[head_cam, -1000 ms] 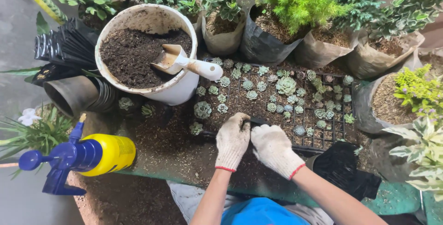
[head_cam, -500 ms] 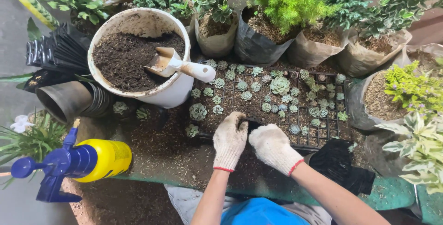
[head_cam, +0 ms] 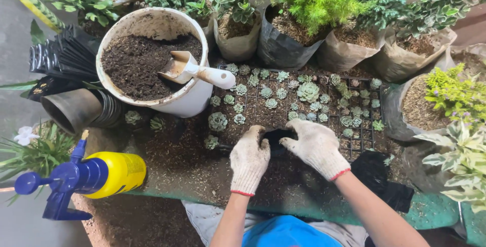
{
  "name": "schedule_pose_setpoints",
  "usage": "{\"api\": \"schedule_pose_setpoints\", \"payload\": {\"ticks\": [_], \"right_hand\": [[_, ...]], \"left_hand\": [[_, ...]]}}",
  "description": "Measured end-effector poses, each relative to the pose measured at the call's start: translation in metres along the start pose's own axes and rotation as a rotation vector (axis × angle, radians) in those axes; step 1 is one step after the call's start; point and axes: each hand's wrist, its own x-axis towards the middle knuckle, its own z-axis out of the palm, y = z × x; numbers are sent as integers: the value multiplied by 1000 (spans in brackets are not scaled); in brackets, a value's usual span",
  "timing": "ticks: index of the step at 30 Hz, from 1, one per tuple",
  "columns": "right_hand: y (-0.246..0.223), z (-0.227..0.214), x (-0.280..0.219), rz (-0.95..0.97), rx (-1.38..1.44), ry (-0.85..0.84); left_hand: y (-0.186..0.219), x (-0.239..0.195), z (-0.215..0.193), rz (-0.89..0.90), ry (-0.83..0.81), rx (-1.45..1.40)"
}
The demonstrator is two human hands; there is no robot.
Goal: Planting small succulent cuttings into a seedling tray and filling pots with soil
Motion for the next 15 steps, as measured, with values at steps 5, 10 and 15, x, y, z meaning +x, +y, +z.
{"api": "schedule_pose_setpoints", "payload": {"ticks": [5,10,15], "right_hand": [[9,14,16,-12,16,80],[0,-6,6,-4,51,107],[-25,-32,8,-112,514,262]], "left_hand": [[3,-8,-9,33,75,-54],[-8,-16,-17,49,141,-193],[-34,-14,-37,220,578,-420]]}}
